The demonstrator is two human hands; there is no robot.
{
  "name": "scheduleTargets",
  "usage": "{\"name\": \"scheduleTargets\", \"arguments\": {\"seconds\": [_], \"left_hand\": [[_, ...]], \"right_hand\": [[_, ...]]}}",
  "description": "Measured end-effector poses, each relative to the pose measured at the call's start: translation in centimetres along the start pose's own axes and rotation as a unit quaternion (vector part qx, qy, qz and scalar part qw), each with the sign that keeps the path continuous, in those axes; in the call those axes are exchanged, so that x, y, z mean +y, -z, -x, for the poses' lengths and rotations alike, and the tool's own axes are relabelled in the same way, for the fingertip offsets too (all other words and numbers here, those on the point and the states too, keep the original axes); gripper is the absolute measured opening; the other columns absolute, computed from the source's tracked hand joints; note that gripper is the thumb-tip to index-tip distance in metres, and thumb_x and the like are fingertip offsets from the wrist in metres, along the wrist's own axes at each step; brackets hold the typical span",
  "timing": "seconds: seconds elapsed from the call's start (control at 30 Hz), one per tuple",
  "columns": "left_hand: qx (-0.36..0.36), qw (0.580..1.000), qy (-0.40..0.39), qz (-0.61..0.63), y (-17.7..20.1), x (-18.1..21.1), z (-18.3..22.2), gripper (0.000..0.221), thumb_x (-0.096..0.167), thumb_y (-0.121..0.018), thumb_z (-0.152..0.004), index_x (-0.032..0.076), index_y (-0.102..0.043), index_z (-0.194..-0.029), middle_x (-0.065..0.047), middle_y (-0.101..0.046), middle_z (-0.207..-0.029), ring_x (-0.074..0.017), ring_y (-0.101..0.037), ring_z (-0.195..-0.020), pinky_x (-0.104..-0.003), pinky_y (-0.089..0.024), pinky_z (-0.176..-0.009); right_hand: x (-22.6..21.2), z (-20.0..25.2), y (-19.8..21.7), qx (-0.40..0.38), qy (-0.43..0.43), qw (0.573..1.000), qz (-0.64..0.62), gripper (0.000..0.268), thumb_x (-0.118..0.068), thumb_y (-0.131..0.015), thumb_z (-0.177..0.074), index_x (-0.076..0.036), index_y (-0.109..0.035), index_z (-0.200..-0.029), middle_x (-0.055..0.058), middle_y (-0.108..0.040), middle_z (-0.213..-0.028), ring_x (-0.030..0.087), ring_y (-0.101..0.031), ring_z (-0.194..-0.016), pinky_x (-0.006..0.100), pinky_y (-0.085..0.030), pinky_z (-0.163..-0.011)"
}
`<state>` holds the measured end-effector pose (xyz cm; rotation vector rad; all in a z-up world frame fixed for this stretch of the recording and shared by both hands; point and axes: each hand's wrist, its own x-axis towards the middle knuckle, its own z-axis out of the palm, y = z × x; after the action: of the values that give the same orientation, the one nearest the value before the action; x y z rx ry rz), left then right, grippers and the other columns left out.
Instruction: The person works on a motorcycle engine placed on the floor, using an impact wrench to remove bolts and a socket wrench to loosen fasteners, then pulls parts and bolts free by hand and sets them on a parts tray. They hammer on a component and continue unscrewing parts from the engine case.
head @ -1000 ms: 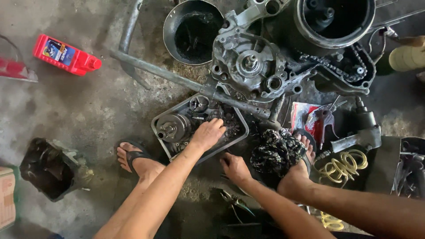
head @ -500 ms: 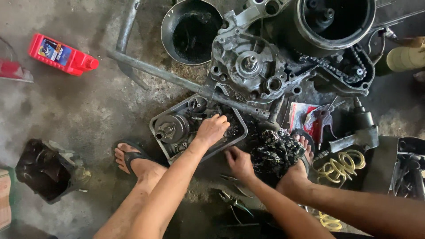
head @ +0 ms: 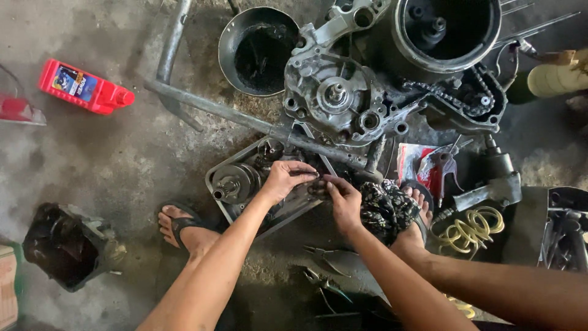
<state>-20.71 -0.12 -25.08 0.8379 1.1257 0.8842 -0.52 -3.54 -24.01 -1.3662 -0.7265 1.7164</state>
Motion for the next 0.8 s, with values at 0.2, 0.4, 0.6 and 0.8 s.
{"name": "scheduleTargets", "arguments": {"seconds": [0.2,0.4,0.6,0.8], "left_hand": [[-0.035,0.937,-0.185,-0.295,-1.5,2.2,-0.4,0.020,0.011,-0.089,-0.077,0.004,-0.079,-0.093,-0.007,-0.076,-0.094,-0.0145,-0.072,-0.088,-0.030,-0.057,-0.082],[0.004,0.886,-0.174,-0.429,-1.1,2.0,0.0,0.013,0.016,-0.080,-0.093,0.014,-0.074,-0.105,-0.002,-0.072,-0.100,-0.0185,-0.072,-0.091,-0.031,-0.059,-0.079],[-0.105,0.740,-0.291,-0.597,0.6,-0.3,2.3,0.034,0.005,-0.071,-0.076,0.020,-0.077,-0.106,-0.005,-0.063,-0.106,-0.0254,-0.064,-0.104,-0.039,-0.056,-0.078],[-0.112,0.698,-0.282,-0.649,1.7,-3.5,2.1,0.018,0.008,-0.067,-0.092,0.018,-0.075,-0.105,-0.006,-0.062,-0.106,-0.0228,-0.061,-0.102,-0.038,-0.053,-0.087]], "right_hand": [[1.3,-2.0,1.1,0.009,-0.023,0.999,-0.040,0.028,-0.016,-0.070,-0.098,0.006,-0.071,-0.114,0.007,-0.075,-0.100,0.014,-0.070,-0.087,0.029,-0.057,-0.080],[4.6,-2.2,4.7,0.098,0.004,0.993,0.071,0.024,-0.019,-0.071,-0.099,0.002,-0.075,-0.110,0.002,-0.070,-0.088,0.009,-0.060,-0.073,0.024,-0.050,-0.065],[6.8,-1.4,5.8,0.161,-0.037,0.982,0.091,0.022,-0.022,-0.068,-0.099,-0.002,-0.073,-0.105,-0.004,-0.063,-0.076,0.006,-0.050,-0.059,0.024,-0.042,-0.050],[5.8,-1.1,5.2,0.158,-0.024,0.980,0.114,0.026,-0.027,-0.070,-0.099,-0.001,-0.071,-0.095,-0.004,-0.056,-0.065,0.006,-0.045,-0.051,0.026,-0.038,-0.046]]}}
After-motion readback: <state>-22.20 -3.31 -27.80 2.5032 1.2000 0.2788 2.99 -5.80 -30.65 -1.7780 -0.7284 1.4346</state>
